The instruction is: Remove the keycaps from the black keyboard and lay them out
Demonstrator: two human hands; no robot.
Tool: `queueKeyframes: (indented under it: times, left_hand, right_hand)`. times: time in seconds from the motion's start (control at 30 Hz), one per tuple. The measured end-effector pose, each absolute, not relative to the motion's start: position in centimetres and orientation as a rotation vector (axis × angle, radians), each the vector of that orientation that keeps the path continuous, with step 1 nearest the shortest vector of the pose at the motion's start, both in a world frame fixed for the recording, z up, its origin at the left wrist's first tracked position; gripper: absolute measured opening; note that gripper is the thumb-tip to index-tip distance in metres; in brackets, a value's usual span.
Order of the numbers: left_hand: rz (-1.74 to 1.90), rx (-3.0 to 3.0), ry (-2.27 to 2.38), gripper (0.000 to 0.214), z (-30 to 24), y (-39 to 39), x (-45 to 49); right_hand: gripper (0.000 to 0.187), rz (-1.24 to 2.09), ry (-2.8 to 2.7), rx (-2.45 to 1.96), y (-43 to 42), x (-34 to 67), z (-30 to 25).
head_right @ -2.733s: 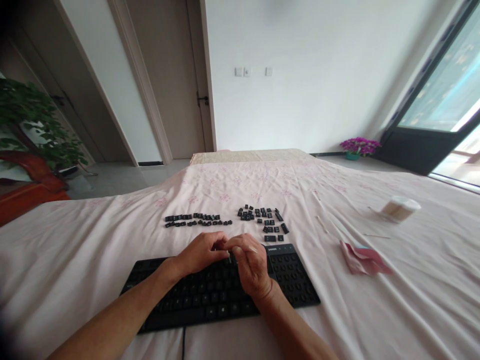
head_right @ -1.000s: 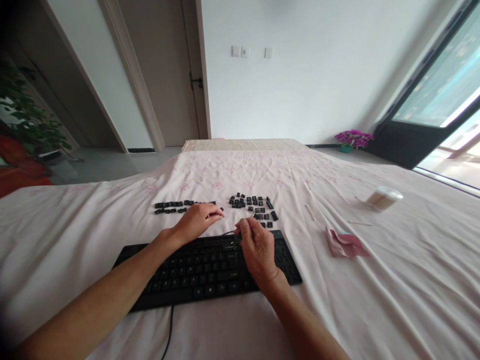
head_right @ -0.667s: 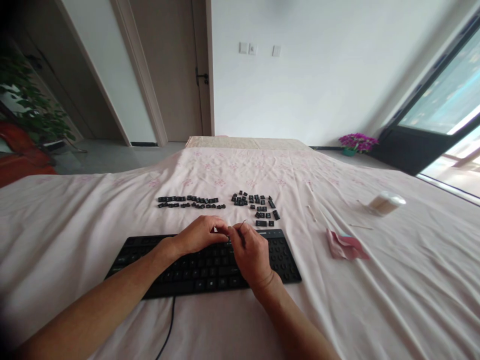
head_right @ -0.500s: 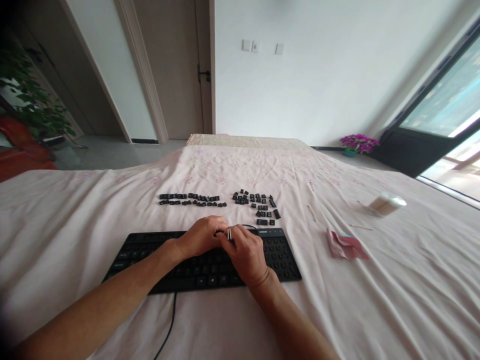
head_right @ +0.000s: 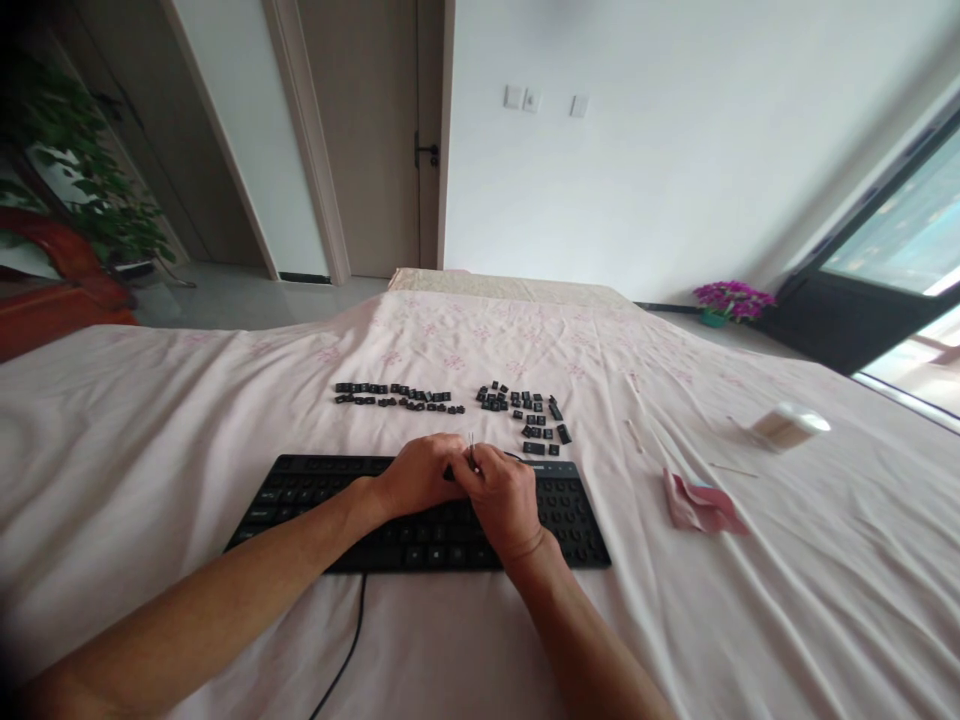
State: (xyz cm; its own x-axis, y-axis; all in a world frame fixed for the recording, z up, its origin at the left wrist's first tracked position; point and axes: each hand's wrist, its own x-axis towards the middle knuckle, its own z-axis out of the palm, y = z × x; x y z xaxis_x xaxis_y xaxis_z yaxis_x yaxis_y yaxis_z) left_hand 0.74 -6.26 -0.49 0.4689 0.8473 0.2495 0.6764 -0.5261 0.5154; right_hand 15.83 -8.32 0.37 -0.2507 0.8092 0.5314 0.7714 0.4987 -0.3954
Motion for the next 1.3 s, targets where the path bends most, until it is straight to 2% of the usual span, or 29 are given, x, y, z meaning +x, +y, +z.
queueKeyframes:
  times: [0.17,0.33,0.5,0.6,0.83,1.03,1.3]
  left_hand:
    - [0.688,2.274,1.304,0.021,-0.4,-6.1,0.9]
    - [0.719,2.375,1.226,0.026,-0.7,-6.2,1.0]
    - [0.719,2.273,1.281,0.020,-0.7,-6.0,1.0]
    - [0.688,2.230,1.257,0.023,-0.7,-5.8,0.8]
    - [0.685,2.116,1.082,0.019,-0.2,-5.7,-0.1]
    - [0.674,2.188,1.032,0.019,0.5,-5.8,-0.8]
    - [0.662,2.140,1.045,0.022,0.5,-5.9,-0.9]
  right_hand:
    - [0.037,0.088,-1.973,-1.316,-7.9,15.8,0.8]
    - [0.028,0.058,-2.037,-1.133,-8.8,16.7,-0.1]
    - [0.034,-0.001,-1.959,-1.228,-7.6,16.3,-0.1]
    - [0.037,0.063,-1.929,-1.239,-7.5,16.4,-0.2]
    - [0.044,0.475,-1.696,-1.364,-9.1,17.7,0.0]
    - [0.039,0.378,-1.912,-1.295,-9.6,17.5,0.6]
    - [0.039,0.398,-1.718,-1.390,-9.1,17.6,0.1]
